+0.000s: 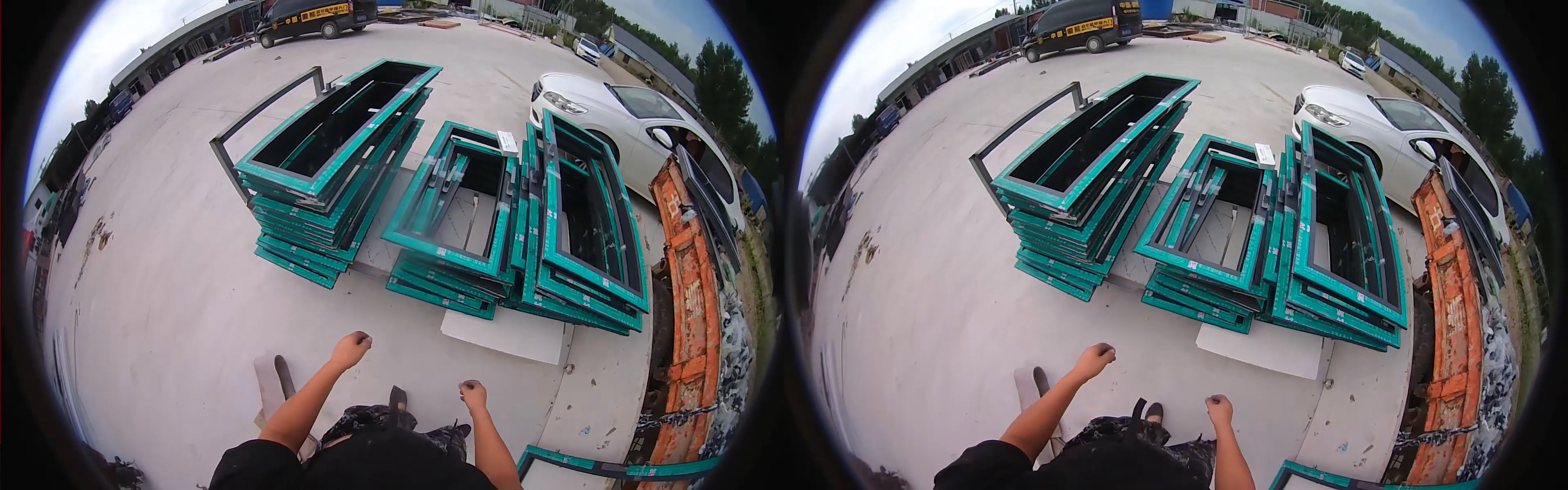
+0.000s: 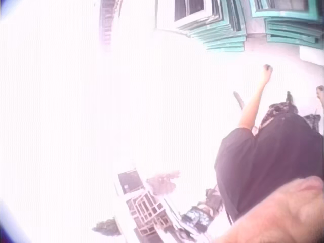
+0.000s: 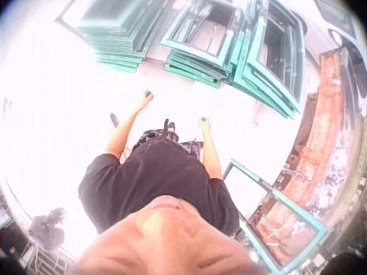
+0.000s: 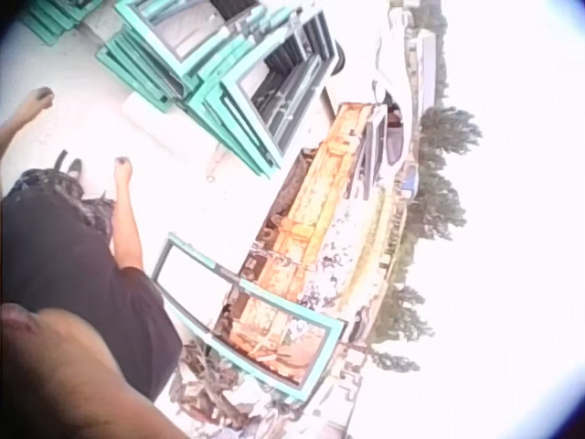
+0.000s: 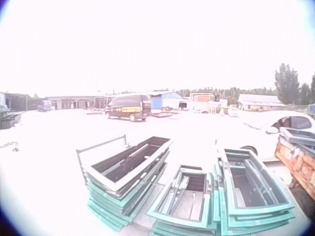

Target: The person pushes a cart loaded with window frames across a yard, adjusts a fabric cover on a scooter, and unloads the window frames from the cart by hand, leaning them against a truck bed.

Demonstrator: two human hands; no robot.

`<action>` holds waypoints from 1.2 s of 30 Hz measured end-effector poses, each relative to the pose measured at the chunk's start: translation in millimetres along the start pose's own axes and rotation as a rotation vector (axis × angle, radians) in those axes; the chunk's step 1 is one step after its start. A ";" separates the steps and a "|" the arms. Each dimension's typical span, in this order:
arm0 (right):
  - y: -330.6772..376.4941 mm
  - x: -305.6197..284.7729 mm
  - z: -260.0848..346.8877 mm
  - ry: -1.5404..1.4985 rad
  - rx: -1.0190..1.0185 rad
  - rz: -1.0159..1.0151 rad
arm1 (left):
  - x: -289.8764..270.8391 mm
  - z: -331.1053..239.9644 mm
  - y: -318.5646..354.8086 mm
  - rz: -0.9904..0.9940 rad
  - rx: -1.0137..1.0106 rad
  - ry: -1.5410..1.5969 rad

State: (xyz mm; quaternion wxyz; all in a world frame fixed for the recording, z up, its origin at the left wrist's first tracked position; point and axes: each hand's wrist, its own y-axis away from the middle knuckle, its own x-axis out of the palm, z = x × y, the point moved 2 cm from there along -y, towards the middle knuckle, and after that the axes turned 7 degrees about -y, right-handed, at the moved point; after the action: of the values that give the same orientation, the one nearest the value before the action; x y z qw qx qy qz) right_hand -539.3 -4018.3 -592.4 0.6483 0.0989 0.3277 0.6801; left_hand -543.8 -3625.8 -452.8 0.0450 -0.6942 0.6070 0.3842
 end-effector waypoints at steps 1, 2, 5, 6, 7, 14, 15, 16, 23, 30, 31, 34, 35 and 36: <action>-22.3 1.4 32.0 0.011 -0.050 -0.009 | -21.2 11.0 -0.3 -0.092 -0.059 0.057; -39.6 -0.2 60.3 0.026 -0.097 -0.022 | -36.1 19.1 6.0 -0.178 -0.119 0.118; -77.1 18.9 138.0 -0.081 -0.102 0.014 | -73.1 48.9 17.5 -0.319 -0.313 0.347; -84.0 29.9 156.4 -0.128 -0.081 0.034 | -81.8 56.5 23.7 -0.331 -0.389 0.425; -92.4 42.0 169.2 -0.176 -0.058 0.052 | -89.4 60.0 25.8 -0.326 -0.431 0.462; -130.7 137.2 206.8 -0.240 0.140 0.306 | -148.7 59.3 6.0 -0.377 -0.514 0.474; -134.4 148.3 208.2 -0.256 0.161 0.329 | -156.7 63.1 4.0 -0.396 -0.531 0.442; -144.8 155.0 216.1 -0.256 0.170 0.341 | -162.9 66.1 2.1 -0.413 -0.549 0.410; -211.7 256.3 376.5 -0.245 -0.174 0.345 | -280.2 46.3 -76.2 -0.667 -0.352 0.186; -217.5 315.7 539.5 0.126 -0.397 0.006 | -406.7 34.4 -178.2 -0.845 -0.151 -0.246; -221.0 323.3 553.9 0.155 -0.344 -0.047 | -424.7 37.6 -210.9 -0.858 -0.112 -0.355; -219.4 330.9 549.6 0.309 -0.374 -0.303 | -451.8 29.7 -296.0 -0.847 -0.051 -0.561; -211.0 330.0 558.3 0.318 -0.346 -0.286 | -456.1 39.4 -322.0 -0.841 -0.036 -0.647; -212.9 325.7 556.2 0.323 -0.340 -0.301 | -455.0 37.1 -343.4 -0.773 -0.034 -0.675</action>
State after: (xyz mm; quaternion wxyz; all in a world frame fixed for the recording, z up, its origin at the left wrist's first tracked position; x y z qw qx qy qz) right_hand -99.8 -3545.2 -383.2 0.6886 -0.1707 0.3190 0.6284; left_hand -245.7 -3149.4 -350.0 0.3661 -0.7059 0.2513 0.5519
